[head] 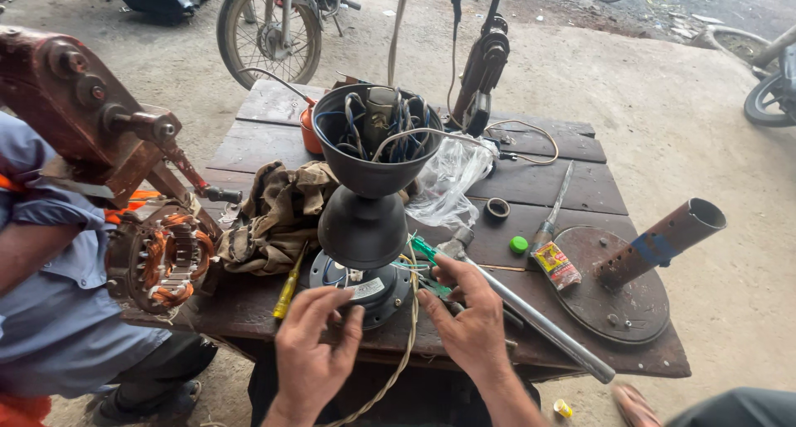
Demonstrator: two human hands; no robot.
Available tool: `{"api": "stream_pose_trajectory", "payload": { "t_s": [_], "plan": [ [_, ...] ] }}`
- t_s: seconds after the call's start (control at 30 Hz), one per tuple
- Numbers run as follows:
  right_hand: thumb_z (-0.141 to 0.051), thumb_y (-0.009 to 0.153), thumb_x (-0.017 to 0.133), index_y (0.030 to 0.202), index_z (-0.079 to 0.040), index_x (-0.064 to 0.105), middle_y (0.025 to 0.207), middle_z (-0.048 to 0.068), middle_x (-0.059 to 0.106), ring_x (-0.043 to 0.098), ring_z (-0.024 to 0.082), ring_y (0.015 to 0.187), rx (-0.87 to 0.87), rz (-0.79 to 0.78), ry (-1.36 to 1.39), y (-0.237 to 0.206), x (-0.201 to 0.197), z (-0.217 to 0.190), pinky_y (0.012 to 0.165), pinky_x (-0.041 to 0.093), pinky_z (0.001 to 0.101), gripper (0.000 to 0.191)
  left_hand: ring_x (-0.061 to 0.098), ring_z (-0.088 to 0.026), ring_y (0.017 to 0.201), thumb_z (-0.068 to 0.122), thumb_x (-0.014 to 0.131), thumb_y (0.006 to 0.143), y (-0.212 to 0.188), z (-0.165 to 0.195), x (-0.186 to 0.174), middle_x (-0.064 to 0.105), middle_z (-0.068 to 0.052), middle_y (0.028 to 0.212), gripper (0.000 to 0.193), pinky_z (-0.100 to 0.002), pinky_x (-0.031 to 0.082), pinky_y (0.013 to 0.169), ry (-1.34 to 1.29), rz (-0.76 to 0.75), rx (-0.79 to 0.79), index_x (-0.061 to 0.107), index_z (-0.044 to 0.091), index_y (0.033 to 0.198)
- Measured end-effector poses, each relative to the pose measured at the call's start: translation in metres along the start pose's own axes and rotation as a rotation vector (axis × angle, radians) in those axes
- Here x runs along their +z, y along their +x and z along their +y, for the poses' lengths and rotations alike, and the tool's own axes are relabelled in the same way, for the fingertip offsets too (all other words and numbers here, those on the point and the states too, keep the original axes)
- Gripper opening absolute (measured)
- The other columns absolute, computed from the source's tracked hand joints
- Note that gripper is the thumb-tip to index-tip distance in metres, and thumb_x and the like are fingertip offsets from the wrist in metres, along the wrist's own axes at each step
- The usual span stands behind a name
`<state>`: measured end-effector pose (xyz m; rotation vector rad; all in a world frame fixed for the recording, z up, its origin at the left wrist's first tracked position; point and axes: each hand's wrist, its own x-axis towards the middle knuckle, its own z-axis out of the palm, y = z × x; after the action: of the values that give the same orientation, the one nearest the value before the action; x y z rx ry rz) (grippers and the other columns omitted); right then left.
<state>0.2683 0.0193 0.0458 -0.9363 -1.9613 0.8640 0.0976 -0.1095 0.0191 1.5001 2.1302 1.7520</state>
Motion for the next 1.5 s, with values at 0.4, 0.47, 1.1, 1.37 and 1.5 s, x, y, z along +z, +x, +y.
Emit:
{"api": "stream_pose_trajectory", "payload": {
  "t_s": [0.4, 0.47, 1.1, 1.37, 1.5],
  "plan": [
    [-0.009, 0.085, 0.078, 0.102, -0.005, 0.077, 0.089, 0.006, 0.079, 0.074, 0.014, 0.075, -0.009, 0.037, 0.048, -0.003, 0.011, -0.004, 0.067, 0.059, 0.0280, 0.018, 0.072, -0.018, 0.076, 0.006, 0.071, 0.088, 0.016, 0.036, 0.027, 0.071, -0.010, 0.108, 0.036, -0.031, 0.060, 0.066, -0.218, -0.265, -0.054, 0.065, 0.003, 0.123],
    [-0.008, 0.086, 0.077, 0.104, -0.005, 0.079, 0.089, 0.006, 0.081, 0.074, 0.012, 0.076, 0.044, -0.009, 0.137, -0.005, 0.011, -0.001, 0.067, 0.060, 0.0266, 0.018, 0.072, -0.018, 0.074, 0.008, 0.070, 0.090, 0.020, 0.036, 0.031, 0.073, -0.009, 0.106, 0.034, -0.032, 0.059, 0.065, -0.170, -0.292, -0.114, 0.065, 0.004, 0.124],
    [0.003, 0.080, 0.076, 0.118, -0.002, 0.071, 0.119, 0.010, 0.070, 0.073, 0.017, 0.093, -0.253, -0.136, 0.105, 0.001, -0.008, 0.002, 0.074, 0.060, 0.0269, 0.039, 0.074, -0.016, 0.082, 0.015, 0.070, 0.092, 0.034, 0.031, 0.028, 0.074, -0.002, 0.088, 0.011, -0.031, 0.062, 0.068, -0.149, -0.357, -0.217, 0.077, 0.010, 0.100],
    [-0.001, 0.087, 0.076, 0.103, -0.003, 0.074, 0.092, 0.007, 0.076, 0.076, 0.014, 0.078, -0.302, -0.173, 0.038, 0.010, -0.005, -0.007, 0.064, 0.062, 0.0270, 0.016, 0.073, -0.015, 0.080, 0.015, 0.072, 0.090, 0.032, 0.028, 0.027, 0.074, -0.002, 0.087, 0.011, -0.030, 0.062, 0.067, -0.166, -0.367, -0.206, 0.077, 0.011, 0.099],
    [-0.011, 0.088, 0.075, 0.093, -0.003, 0.073, 0.074, 0.006, 0.072, 0.069, 0.015, 0.060, -0.086, -0.174, -0.011, 0.006, 0.004, -0.003, 0.050, 0.054, 0.0312, 0.010, 0.073, -0.014, 0.074, 0.014, 0.072, 0.091, 0.026, 0.027, 0.026, 0.073, -0.001, 0.083, 0.010, -0.030, 0.061, 0.063, -0.137, -0.328, -0.141, 0.076, 0.010, 0.099]
  ]
}}
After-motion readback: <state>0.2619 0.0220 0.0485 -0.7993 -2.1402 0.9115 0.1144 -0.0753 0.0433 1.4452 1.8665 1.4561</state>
